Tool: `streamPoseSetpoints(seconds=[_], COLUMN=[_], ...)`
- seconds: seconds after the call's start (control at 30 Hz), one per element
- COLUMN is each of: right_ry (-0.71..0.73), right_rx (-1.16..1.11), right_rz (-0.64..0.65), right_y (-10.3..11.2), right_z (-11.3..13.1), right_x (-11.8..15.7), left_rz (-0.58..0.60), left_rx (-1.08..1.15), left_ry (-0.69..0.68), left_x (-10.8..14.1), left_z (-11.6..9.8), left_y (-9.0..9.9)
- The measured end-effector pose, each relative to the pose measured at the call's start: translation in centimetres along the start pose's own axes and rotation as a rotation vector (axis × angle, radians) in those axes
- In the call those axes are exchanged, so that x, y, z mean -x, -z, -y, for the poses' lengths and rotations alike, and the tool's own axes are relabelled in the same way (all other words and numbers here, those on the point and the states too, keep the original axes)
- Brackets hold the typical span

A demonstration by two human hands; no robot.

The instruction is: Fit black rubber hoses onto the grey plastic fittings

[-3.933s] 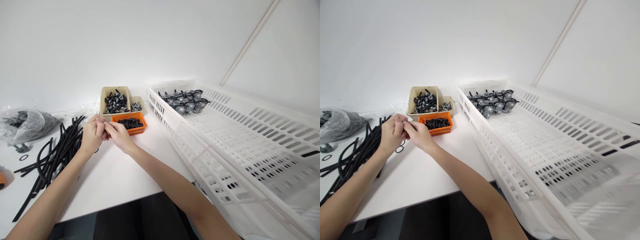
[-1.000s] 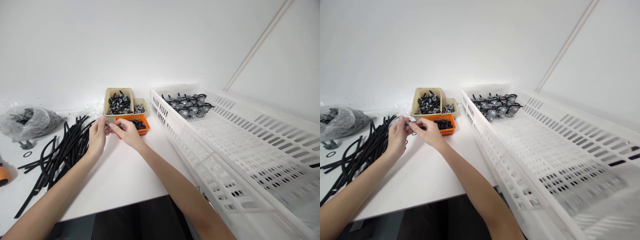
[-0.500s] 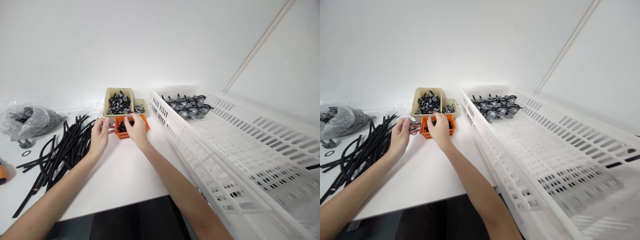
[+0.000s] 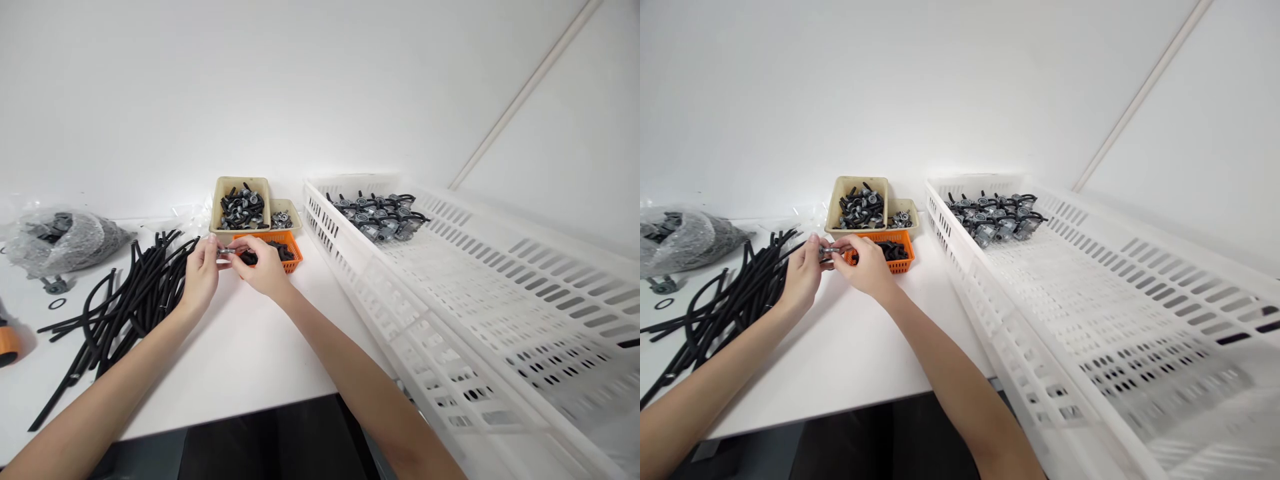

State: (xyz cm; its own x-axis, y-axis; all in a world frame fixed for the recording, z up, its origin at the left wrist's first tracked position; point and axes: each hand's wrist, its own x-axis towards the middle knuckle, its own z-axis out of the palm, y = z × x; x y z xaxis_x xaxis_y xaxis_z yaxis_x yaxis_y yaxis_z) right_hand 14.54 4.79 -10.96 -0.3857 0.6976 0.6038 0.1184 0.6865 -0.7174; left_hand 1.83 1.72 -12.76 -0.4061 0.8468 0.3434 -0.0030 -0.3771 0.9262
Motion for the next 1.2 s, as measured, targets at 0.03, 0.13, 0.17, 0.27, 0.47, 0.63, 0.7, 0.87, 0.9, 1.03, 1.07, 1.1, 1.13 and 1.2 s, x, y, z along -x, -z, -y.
streamPoseSetpoints(seconds=[0.03, 0.13, 0.17, 0.27, 0.47, 0.63, 0.7, 0.87, 0.9, 1.03, 1.07, 1.1, 1.13, 1.2], right_ry=[-0.012, -0.037, -0.039, -0.049, -0.059, -0.005, 0.014, 0.034, 0.037, 0.06, 0.062, 0.06, 0.054, 0.042], right_rx=[-0.001, -0.007, -0.005, -0.004, 0.014, 0.065, 0.08, 0.076, 0.068, 0.011, -0.001, -0.007, -0.006, 0.009], right_rz=[-0.007, -0.025, -0.037, -0.079, -0.177, -0.234, -0.243, -0.227, -0.22, -0.206, -0.197, -0.186, -0.174, -0.154], right_y=[-0.04, -0.08, -0.07, 0.01, 0.07, 0.07, 0.08, 0.12, 0.14, 0.18, 0.17, 0.15, 0.12, 0.08], right_z=[0.01, 0.09, 0.12, 0.09, -0.08, 0.13, 0.15, 0.12, 0.11, 0.03, 0.02, 0.01, 0.02, 0.05], right_x=[0.0, 0.02, 0.01, -0.05, -0.18, -0.14, -0.12, -0.16, -0.19, -0.31, -0.33, -0.32, -0.3, -0.25], left_rz=[0.003, 0.008, 0.011, 0.038, 0.121, 0.156, 0.183, 0.243, 0.242, 0.226, 0.221, 0.214, 0.206, 0.193], left_rx=[-0.005, -0.009, -0.006, -0.007, -0.055, -0.084, -0.121, -0.229, -0.246, -0.299, -0.308, -0.313, -0.316, -0.321], left_ry=[-0.002, 0.011, 0.019, 0.025, 0.016, -0.053, -0.12, -0.273, -0.288, -0.303, -0.305, -0.307, -0.311, -0.323], left_x=[0.02, 0.08, 0.09, 0.11, 0.34, 0.35, 0.24, -0.12, -0.19, -0.34, -0.36, -0.38, -0.41, -0.5], left_z=[0.03, 0.02, 0.0, -0.05, -0.18, -0.19, -0.04, 0.44, 0.5, 0.62, 0.64, 0.65, 0.65, 0.58], left_y=[0.01, -0.03, -0.05, -0.14, -0.21, -0.09, 0.04, 0.37, 0.41, 0.43, 0.43, 0.43, 0.45, 0.56])
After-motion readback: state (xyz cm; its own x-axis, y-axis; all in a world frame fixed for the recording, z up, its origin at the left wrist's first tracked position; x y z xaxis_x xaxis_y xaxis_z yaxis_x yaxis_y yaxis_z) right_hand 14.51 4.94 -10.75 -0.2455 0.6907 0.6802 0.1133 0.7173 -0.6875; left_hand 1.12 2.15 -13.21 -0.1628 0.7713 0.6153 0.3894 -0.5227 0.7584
